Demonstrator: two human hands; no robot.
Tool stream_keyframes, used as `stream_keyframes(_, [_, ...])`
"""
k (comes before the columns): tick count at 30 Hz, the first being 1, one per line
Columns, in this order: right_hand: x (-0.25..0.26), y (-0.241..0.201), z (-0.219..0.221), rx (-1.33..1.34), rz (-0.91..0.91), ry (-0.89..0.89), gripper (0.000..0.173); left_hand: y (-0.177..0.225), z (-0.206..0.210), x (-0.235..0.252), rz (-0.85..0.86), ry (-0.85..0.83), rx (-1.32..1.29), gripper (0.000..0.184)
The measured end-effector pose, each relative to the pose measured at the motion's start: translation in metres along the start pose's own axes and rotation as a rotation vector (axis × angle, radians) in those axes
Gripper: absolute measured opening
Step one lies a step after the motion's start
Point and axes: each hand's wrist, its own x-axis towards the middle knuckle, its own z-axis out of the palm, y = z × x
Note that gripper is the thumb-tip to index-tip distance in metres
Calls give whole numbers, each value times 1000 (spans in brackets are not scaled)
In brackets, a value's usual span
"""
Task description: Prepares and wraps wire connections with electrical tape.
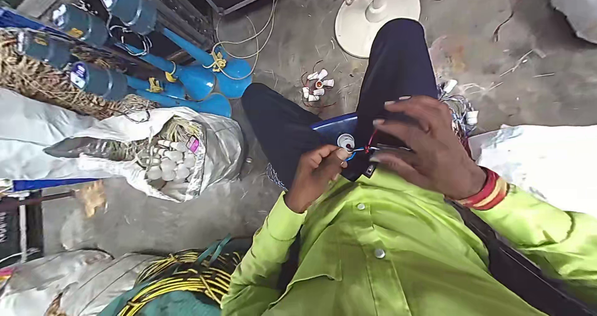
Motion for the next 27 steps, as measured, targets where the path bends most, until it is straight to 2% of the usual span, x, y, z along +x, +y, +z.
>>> stream_keyframes(2, [3,-7,3,-41,-81,-29,32,3,2,2,-69,-47,-106,21])
stream_keyframes(4, [3,-11,8,-1,-81,-56,25,4,1,-1,-99,-129,-177,23])
stream_keyframes(8, [-2,-9,7,166,4,-108,23,7,-10,-2,-169,-264,-158,24])
stream_keyframes(11, [-5,-18,0,193,23,-149,23,3,-9,-6,-257,-360,-201,25])
stream_keyframes(14, [1,-18,0,169,5,-173,25,-5,-12,0,-213,-468,-296,29])
stream_keyframes(17, [5,-17,-3,130,-42,-211,22,-9,-11,2,-193,-456,-338,25])
stream_keyframes(27, [5,-25,-5,-15,-111,-255,26,-5,-1,-2,-234,-221,-288,13])
